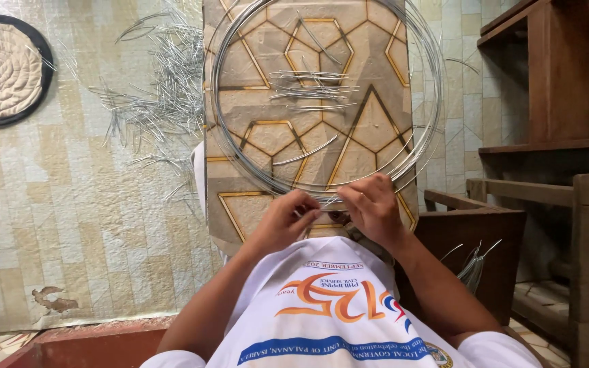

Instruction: Cutting segments of wire from a large coil using pliers

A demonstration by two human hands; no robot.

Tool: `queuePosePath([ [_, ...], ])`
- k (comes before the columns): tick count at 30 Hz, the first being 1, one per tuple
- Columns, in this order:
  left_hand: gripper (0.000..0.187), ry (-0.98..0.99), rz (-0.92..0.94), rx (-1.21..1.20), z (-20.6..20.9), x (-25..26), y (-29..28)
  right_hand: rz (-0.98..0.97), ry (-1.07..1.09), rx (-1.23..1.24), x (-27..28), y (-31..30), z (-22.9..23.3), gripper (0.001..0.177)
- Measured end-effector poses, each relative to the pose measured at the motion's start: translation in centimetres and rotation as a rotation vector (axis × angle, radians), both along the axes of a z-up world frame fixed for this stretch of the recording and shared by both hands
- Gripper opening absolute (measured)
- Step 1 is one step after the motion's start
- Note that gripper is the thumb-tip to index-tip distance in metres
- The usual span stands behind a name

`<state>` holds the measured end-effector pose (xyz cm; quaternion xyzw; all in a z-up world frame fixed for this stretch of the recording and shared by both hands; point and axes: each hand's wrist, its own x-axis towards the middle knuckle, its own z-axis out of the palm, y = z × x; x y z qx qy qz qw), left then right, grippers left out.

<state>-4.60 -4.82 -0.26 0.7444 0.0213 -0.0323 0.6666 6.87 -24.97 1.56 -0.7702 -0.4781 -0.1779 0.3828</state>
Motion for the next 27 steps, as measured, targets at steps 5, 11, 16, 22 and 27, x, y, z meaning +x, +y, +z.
queuePosePath([
  [5, 0.011, -0.027, -0.199, 0.250, 1.1, 0.8, 2.8, 0.095, -0.049, -0.100, 0.0, -1.1, -1.8, 0.010],
  [11, 0.009, 0.083, -0.398, 0.741, 1.1, 2.2, 3.8, 0.069, -0.094, -0.261, 0.0, -2.5, -4.6, 0.006],
  [16, 0.009, -0.189, -0.226, 0.851, 3.0, 8.3, 3.7, 0.028, -0.008, -0.268, -0.2, -2.9, -6.2, 0.008],
  [22, 0.035, -0.465, 0.044, 1.082, 2.1, 13.1, 3.4, -0.003, 0.023, -0.287, -0.2, -3.0, -6.5, 0.007],
  [27, 0.011, -0.351, 0.049, 0.726, -5.9, 10.1, 1.8, 0.016, 0.094, -0.289, 0.0, -2.6, -5.5, 0.008],
])
